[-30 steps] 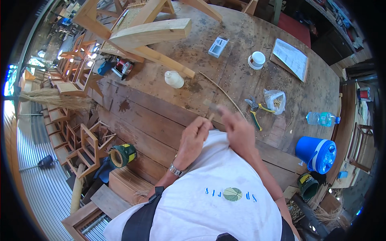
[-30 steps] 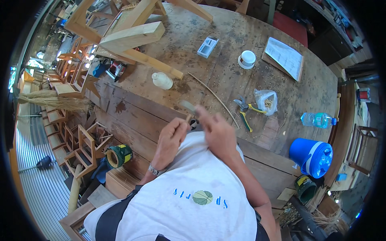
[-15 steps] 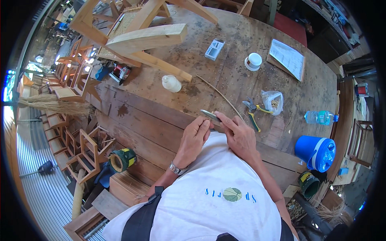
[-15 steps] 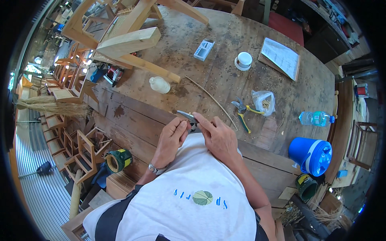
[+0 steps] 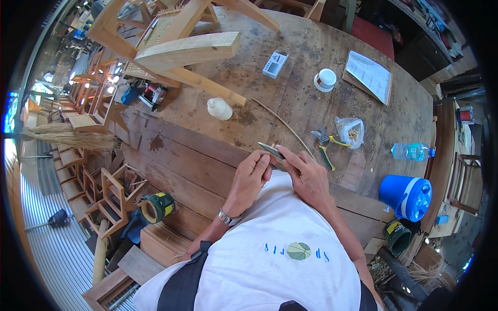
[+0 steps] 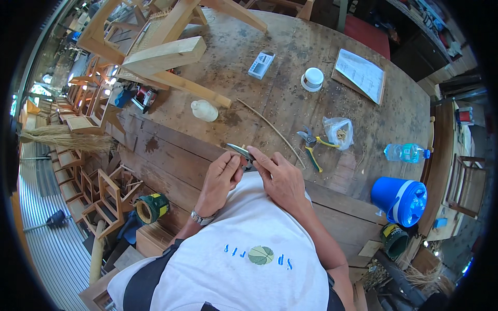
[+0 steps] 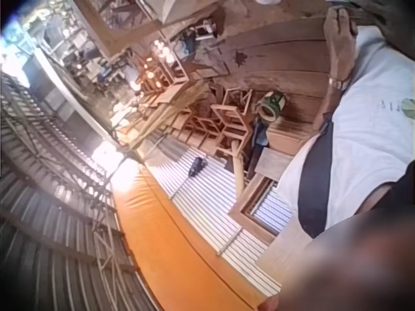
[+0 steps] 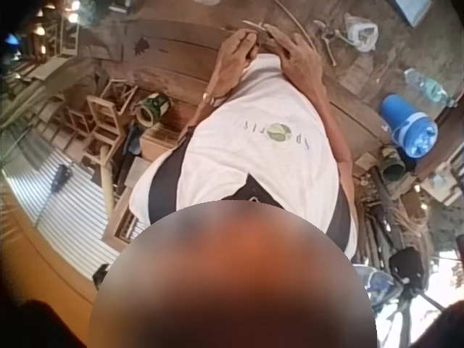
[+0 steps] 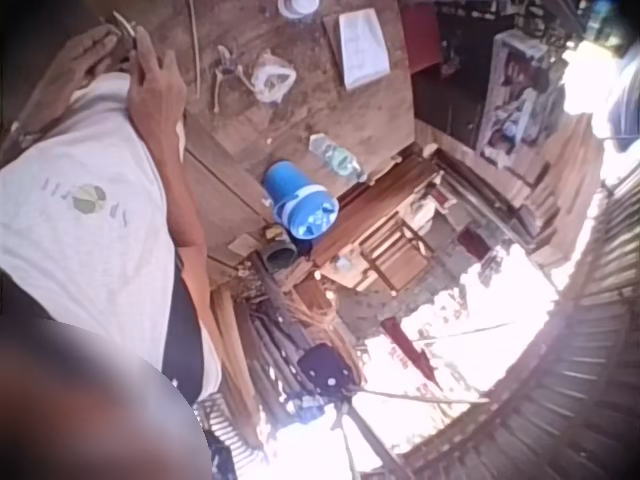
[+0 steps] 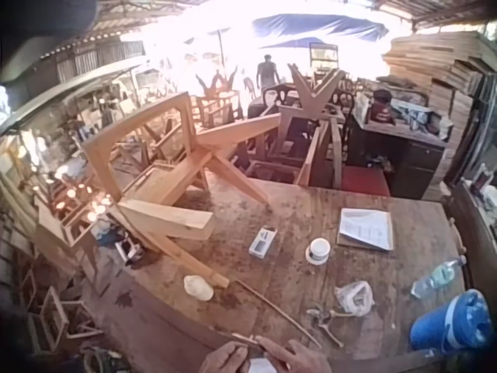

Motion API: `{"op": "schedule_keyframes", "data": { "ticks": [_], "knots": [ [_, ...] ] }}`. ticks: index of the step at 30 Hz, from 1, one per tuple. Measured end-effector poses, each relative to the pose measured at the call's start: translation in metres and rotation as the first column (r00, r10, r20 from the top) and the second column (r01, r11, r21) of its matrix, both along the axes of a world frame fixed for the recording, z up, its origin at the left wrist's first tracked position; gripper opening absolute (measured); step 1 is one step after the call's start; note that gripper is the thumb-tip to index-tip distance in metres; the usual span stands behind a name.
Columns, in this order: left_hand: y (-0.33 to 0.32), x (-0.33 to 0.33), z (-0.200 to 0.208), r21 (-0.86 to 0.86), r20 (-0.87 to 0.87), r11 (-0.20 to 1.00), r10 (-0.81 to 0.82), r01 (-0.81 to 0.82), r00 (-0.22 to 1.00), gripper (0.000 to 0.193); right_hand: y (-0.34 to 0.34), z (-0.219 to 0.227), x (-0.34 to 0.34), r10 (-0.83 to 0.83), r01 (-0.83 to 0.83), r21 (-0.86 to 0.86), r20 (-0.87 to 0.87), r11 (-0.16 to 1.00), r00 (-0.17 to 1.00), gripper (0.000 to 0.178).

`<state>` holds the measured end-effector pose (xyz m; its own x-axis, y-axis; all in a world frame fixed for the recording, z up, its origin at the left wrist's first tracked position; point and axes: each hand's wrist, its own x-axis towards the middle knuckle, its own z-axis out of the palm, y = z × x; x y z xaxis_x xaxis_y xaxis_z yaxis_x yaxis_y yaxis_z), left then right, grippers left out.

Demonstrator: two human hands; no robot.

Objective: Using a utility knife to shave or clean a thin wooden strip for upholstery work.

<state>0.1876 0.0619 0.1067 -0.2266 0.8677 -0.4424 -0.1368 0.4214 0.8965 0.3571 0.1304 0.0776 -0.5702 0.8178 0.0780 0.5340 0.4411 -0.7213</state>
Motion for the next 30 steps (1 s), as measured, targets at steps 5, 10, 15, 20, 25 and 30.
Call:
{"op": "schedule_keyframes", "data": {
  "ticks": [5,10,15,20,25,30],
  "knots": [
    [-0.004,0.000,-0.005,-0.002,-0.060,0.997,-0.078,0.078,0.995,0.027,0.007,-0.010,-0.003,-0.109,0.109,0.015,-0.012,0.994,0.994,0.040],
    [-0.001,-0.004,0.007,-0.026,0.092,0.999,0.025,-0.023,0.995,0.029,0.010,0.004,-0.001,-0.166,0.164,-0.044,-0.055,0.986,0.985,0.038],
    [-0.003,0.000,0.006,-0.046,0.175,0.999,0.026,-0.018,0.984,0.029,-0.003,0.004,-0.001,-0.026,0.027,0.033,-0.027,0.999,0.999,0.041],
    [-0.005,0.000,0.000,-0.046,0.184,0.999,0.014,-0.006,0.983,0.029,-0.007,0.005,0.000,-0.007,0.007,0.027,-0.002,1.000,1.000,0.040],
    [-0.016,0.005,0.011,-0.026,-0.046,0.977,-0.215,0.214,0.976,0.028,0.016,-0.018,0.006,-0.173,0.174,0.087,-0.018,0.981,0.985,0.040],
    [-0.009,-0.001,0.004,-0.005,0.031,1.000,0.022,-0.022,0.999,0.028,0.000,0.009,-0.001,-0.132,0.134,0.015,-0.089,0.991,0.987,0.039]
  ]
}}
